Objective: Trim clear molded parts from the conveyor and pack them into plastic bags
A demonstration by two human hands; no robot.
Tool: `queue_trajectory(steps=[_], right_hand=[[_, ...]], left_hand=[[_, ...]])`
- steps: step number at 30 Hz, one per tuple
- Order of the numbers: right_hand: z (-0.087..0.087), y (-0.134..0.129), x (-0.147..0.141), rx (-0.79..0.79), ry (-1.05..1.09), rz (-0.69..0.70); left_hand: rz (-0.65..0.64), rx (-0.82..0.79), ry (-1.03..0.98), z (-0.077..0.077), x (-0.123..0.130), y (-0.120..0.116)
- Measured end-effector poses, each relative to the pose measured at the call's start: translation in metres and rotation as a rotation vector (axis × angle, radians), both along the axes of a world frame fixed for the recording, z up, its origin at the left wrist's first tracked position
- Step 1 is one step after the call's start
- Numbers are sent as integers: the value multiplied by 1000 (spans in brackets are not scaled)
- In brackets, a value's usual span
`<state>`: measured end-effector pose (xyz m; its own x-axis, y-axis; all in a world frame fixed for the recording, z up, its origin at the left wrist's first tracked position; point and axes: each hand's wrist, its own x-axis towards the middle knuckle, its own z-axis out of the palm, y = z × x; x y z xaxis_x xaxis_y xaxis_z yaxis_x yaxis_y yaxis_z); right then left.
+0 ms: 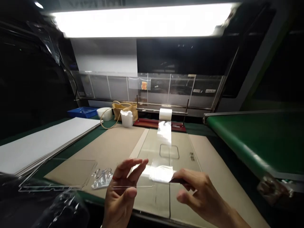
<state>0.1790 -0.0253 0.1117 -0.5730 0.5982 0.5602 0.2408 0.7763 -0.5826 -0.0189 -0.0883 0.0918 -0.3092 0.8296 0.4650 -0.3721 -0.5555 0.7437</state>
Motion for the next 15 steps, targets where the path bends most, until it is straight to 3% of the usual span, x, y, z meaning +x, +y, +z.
queue_trajectory(steps=[6,15], right_hand=[[-21,-10,-32,366,-9,-193],[-27,-11,-45,425,-28,-231]], left_hand=[[67,-127,-24,-15,14,-30],[257,-73,101,-26,14,-47]])
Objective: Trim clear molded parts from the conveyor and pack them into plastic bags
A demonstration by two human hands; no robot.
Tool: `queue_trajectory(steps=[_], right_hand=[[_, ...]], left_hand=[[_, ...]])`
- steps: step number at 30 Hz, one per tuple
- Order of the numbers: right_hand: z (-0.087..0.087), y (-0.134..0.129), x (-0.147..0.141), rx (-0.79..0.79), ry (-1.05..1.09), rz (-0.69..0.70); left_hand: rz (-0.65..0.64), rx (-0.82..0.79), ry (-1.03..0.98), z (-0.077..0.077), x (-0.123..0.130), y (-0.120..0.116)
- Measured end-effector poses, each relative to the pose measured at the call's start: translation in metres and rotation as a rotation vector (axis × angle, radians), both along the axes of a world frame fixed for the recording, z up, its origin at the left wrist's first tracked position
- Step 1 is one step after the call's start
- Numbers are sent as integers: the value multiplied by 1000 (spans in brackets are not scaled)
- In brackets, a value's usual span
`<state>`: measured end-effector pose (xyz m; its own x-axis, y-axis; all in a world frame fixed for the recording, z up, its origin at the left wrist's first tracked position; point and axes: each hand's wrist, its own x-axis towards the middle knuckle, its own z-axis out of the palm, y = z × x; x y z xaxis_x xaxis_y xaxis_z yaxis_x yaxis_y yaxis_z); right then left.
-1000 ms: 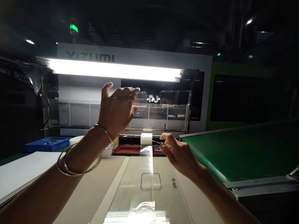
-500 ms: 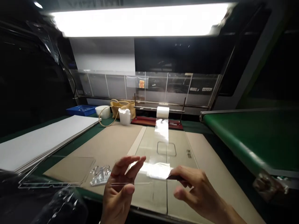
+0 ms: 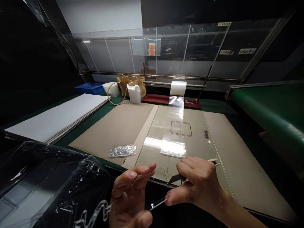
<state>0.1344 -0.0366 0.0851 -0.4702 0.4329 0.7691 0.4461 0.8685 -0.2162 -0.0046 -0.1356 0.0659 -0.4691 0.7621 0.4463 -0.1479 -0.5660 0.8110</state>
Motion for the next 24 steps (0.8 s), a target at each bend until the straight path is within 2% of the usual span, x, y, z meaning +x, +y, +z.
queue_trajectory(steps=[6,14,19,24], right_hand=[[3,-1,1,38,-35,-33],[2,-1,3,30,-35,-19],[2,-1,5,55,-66,-32],[1,0,7,73,-75,-37]], left_hand=[[62,-13,13,-7,0,-8],[108,-33,-52,0,10,-2],[11,-52,-44,1,9,0],[-17,-32,-45,2,8,3]])
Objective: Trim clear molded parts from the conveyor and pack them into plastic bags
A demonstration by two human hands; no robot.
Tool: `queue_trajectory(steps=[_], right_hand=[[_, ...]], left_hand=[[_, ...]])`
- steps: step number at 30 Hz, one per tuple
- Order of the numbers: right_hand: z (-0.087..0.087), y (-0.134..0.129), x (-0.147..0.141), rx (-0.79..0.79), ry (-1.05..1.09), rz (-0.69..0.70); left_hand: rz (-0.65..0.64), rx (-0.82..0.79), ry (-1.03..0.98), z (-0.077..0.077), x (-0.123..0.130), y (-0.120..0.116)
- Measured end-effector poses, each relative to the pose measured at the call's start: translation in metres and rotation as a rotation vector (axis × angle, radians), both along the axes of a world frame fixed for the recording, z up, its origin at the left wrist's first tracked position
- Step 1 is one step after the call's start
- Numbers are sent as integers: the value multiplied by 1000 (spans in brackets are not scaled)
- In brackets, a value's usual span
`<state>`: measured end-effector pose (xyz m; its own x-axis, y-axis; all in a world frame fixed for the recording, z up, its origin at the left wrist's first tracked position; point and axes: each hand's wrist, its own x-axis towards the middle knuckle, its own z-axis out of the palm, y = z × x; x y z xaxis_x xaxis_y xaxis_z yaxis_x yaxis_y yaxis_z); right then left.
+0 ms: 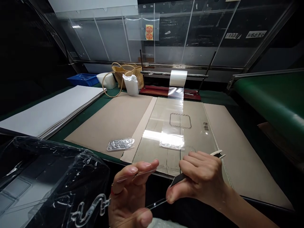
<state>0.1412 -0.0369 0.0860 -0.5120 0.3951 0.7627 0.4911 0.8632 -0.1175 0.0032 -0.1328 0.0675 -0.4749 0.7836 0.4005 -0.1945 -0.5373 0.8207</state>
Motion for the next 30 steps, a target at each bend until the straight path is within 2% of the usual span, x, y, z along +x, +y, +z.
queue_trajectory(steps=[9,14,23,30], right_hand=[[0,2,4,-38,22,32],[2,8,8,-51,40,0],[1,8,6,-22,2,6],[1,7,6,-25,-20,13]], left_hand=[[-25,-55,-89,6,3,2],[-102,-65,-134,5,0,3],[-67,-78,-85,4,3,-1],[-89,-66,-77,3,3,0]])
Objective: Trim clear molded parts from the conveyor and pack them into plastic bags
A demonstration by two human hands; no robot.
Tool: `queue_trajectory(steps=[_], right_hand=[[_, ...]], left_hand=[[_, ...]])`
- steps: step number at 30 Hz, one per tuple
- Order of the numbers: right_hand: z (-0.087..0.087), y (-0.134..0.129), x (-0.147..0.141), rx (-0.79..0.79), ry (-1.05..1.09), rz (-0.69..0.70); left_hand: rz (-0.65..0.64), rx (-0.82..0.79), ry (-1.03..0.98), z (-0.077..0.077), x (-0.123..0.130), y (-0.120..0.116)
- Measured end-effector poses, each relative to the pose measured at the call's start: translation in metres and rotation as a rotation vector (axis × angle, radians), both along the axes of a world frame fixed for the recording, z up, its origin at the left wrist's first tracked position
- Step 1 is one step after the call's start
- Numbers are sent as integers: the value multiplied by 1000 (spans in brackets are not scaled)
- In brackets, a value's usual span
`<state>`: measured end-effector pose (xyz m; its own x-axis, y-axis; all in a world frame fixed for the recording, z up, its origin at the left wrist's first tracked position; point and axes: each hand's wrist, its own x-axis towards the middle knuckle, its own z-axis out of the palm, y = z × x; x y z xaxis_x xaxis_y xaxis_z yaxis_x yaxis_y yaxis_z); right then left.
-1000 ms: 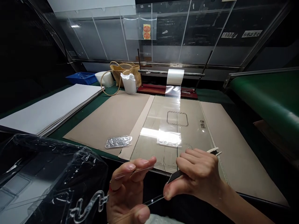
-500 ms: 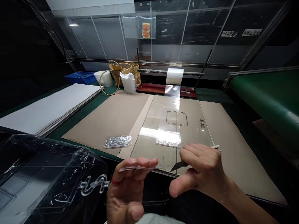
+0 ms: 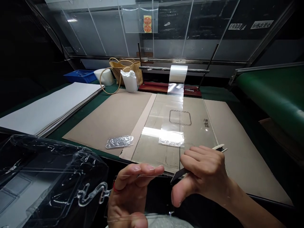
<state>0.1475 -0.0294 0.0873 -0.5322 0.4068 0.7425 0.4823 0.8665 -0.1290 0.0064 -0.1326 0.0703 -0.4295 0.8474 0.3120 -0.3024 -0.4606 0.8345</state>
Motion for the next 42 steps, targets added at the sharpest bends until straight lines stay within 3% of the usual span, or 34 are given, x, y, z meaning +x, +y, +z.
queue_trajectory(steps=[12,21,25,29,36,42], right_hand=[[-2,-2,1,29,-39,54],[0,-4,2,53,-14,78],[-4,-2,2,-65,54,165],[-10,2,3,-159,123,281],[-6,3,4,48,16,151],[-3,1,5,80,-14,135]], left_hand=[[-40,-49,-32,0,5,-5],[-133,79,20,-10,-2,-2],[-190,130,-29,-11,-4,0],[-243,-11,-200,-5,-5,-1],[-270,-13,-237,-3,-2,-3],[-291,-21,-232,-3,0,-5]])
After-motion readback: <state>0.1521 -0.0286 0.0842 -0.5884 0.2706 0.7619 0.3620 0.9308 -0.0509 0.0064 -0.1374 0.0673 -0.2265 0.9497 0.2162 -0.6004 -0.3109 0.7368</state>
